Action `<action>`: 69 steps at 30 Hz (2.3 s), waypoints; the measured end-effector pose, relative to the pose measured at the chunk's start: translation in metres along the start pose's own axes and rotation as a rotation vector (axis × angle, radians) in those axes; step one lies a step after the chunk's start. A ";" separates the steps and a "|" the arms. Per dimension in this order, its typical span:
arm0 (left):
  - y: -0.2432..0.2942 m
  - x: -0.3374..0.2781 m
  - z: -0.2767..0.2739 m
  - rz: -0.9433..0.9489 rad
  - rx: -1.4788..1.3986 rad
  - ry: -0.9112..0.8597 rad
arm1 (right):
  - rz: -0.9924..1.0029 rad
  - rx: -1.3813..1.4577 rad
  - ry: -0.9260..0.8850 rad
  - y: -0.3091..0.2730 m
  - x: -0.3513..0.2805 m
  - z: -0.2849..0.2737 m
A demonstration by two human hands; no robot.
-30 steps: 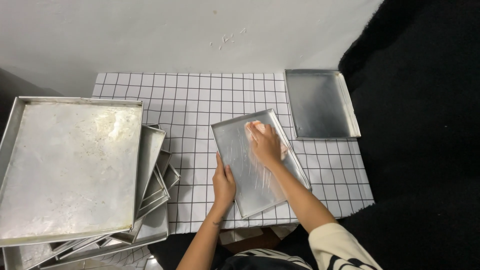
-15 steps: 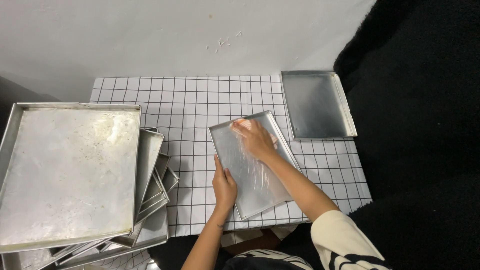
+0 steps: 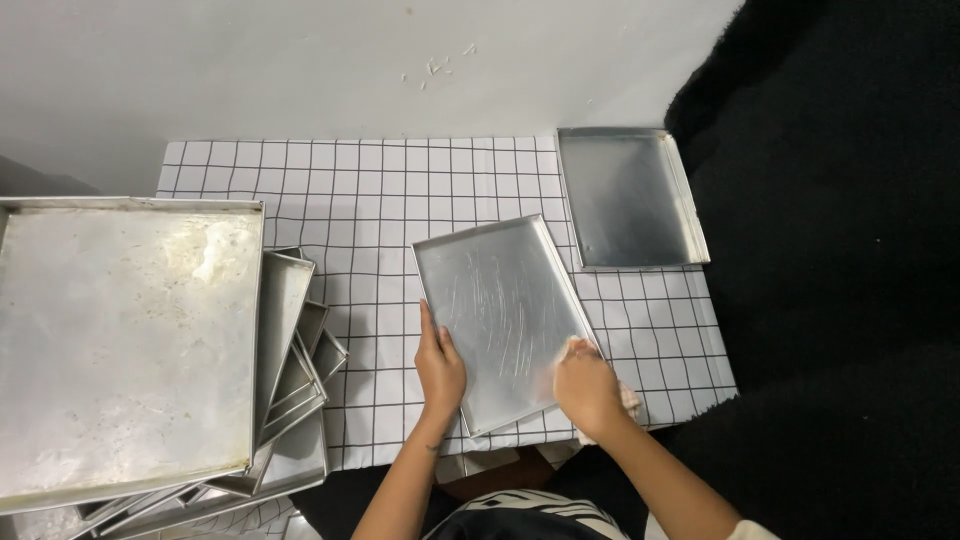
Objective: Wiping down several metal baking trays with a cloth on a tiled table surface.
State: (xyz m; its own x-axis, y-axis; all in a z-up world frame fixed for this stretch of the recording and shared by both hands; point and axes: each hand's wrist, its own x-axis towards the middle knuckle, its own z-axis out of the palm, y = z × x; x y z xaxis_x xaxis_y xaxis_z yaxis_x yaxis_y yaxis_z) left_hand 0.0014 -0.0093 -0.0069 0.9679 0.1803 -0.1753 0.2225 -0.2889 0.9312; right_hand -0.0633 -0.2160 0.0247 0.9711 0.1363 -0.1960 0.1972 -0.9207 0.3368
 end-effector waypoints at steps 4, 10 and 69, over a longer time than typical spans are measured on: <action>-0.010 0.005 0.003 -0.020 0.028 -0.009 | 0.094 -0.004 0.067 0.005 0.007 -0.028; -0.010 0.005 -0.001 0.009 0.049 -0.021 | 0.137 -0.051 0.444 0.012 0.129 0.012; 0.020 -0.001 -0.021 -0.039 0.038 -0.135 | -0.349 0.727 0.216 -0.045 0.106 -0.064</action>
State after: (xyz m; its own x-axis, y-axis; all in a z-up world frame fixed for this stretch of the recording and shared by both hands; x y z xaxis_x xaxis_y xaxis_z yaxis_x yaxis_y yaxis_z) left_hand 0.0027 0.0047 0.0187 0.9648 0.0650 -0.2549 0.2621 -0.3200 0.9104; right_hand 0.0389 -0.1364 0.0478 0.8892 0.4567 0.0265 0.4276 -0.8091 -0.4032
